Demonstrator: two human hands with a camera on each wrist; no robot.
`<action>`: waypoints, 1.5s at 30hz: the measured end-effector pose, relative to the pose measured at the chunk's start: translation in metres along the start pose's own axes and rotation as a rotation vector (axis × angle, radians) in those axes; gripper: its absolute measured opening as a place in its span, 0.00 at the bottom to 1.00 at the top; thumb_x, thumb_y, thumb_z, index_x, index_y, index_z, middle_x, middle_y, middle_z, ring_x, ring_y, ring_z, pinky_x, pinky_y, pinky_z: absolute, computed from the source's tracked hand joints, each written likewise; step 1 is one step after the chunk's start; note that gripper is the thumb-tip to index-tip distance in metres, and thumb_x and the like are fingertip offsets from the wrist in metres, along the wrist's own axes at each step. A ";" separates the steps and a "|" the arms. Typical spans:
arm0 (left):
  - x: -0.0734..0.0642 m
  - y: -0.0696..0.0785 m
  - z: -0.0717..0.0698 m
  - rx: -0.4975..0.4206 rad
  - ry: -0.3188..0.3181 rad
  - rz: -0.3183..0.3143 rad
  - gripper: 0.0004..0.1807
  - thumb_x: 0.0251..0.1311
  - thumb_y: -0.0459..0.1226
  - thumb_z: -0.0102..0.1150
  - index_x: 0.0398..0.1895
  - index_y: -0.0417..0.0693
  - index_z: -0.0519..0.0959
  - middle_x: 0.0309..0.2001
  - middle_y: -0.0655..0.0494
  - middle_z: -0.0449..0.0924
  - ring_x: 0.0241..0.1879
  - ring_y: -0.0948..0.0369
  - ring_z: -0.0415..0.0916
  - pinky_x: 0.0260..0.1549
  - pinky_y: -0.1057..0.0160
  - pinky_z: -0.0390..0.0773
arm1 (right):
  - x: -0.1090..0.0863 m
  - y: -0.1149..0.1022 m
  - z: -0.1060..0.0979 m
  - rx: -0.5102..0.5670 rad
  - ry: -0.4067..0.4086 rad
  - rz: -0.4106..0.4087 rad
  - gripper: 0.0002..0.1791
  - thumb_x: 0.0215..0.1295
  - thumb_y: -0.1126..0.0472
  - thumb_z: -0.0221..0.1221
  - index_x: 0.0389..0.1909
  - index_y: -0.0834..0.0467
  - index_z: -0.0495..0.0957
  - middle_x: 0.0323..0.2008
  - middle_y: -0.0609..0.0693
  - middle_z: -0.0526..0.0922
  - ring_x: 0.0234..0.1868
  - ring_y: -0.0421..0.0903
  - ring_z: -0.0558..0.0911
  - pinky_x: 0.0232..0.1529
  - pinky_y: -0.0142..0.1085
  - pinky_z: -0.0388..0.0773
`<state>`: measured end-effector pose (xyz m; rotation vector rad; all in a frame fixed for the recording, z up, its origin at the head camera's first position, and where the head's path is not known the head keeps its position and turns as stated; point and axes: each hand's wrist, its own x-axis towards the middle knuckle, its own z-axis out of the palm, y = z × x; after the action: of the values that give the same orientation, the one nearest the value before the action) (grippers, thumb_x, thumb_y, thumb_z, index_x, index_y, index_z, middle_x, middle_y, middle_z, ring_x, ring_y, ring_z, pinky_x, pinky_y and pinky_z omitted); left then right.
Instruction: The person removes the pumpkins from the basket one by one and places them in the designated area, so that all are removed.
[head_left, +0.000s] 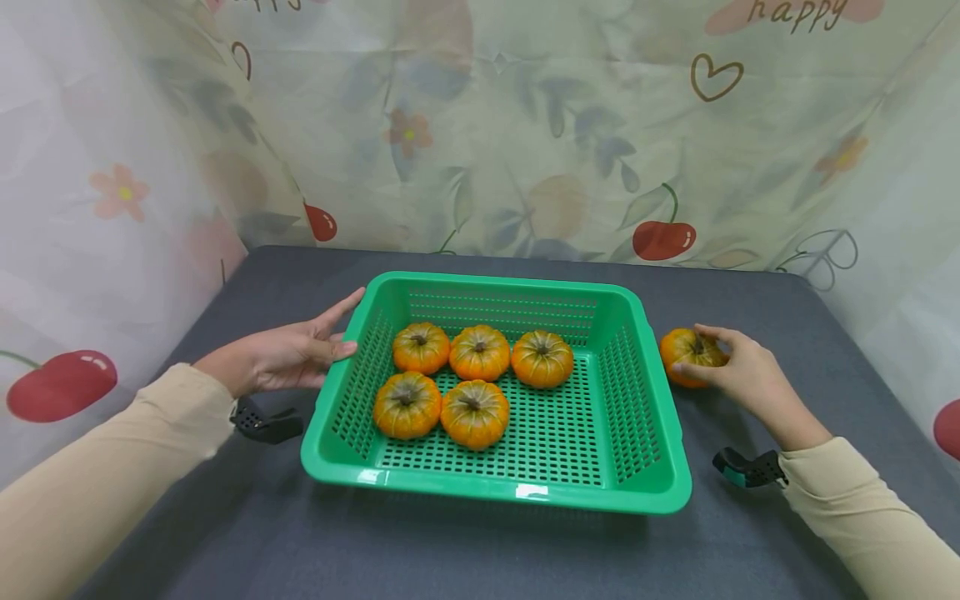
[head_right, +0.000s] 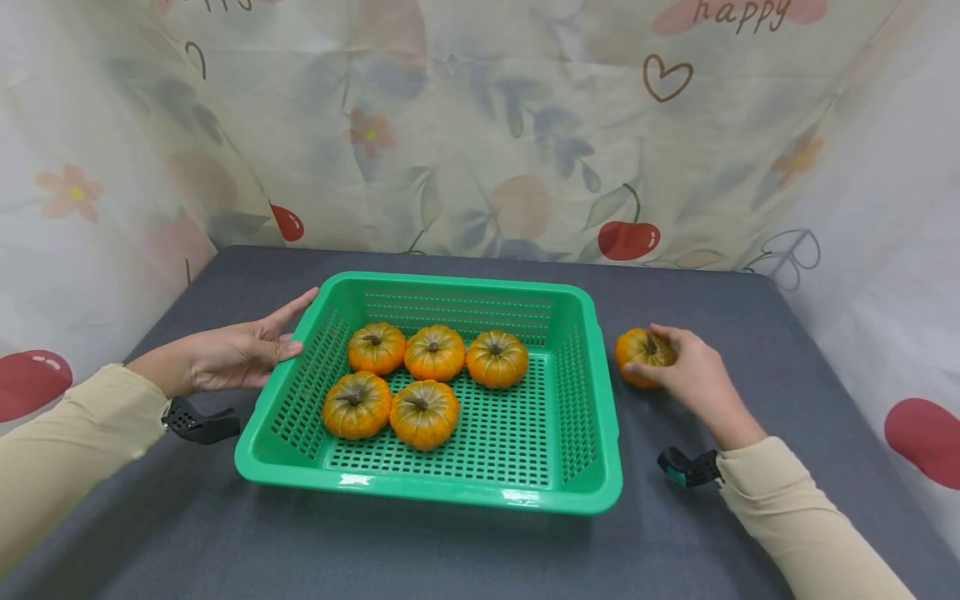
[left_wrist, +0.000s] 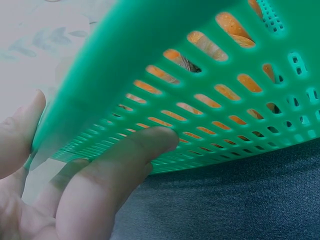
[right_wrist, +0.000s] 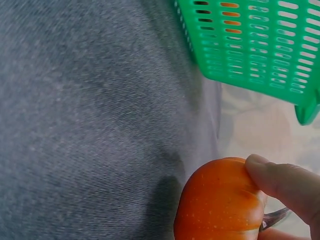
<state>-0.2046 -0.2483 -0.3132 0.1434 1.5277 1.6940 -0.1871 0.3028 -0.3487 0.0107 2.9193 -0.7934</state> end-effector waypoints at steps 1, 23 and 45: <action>0.000 0.000 0.000 -0.001 0.000 0.000 0.49 0.72 0.31 0.45 0.71 0.88 0.27 0.78 0.47 0.24 0.57 0.51 0.76 0.52 0.46 0.79 | 0.000 0.000 0.001 -0.003 -0.004 0.001 0.51 0.61 0.35 0.59 0.73 0.65 0.55 0.68 0.76 0.56 0.64 0.73 0.59 0.56 0.68 0.65; 0.001 0.000 0.000 0.009 0.016 -0.001 0.51 0.72 0.31 0.46 0.72 0.85 0.24 0.78 0.46 0.24 0.56 0.51 0.77 0.52 0.46 0.79 | 0.006 0.005 0.004 -0.025 -0.024 -0.016 0.52 0.60 0.34 0.59 0.73 0.65 0.55 0.68 0.75 0.56 0.65 0.72 0.59 0.56 0.67 0.65; 0.000 0.000 0.001 -0.003 0.005 0.001 0.50 0.72 0.31 0.46 0.71 0.88 0.27 0.78 0.47 0.24 0.57 0.50 0.76 0.52 0.47 0.79 | 0.007 0.006 0.004 -0.027 -0.022 -0.020 0.52 0.61 0.33 0.57 0.72 0.67 0.56 0.67 0.76 0.57 0.64 0.72 0.60 0.57 0.67 0.65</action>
<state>-0.2038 -0.2474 -0.3128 0.1383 1.5290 1.6980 -0.1933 0.3061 -0.3560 -0.0297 2.9140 -0.7518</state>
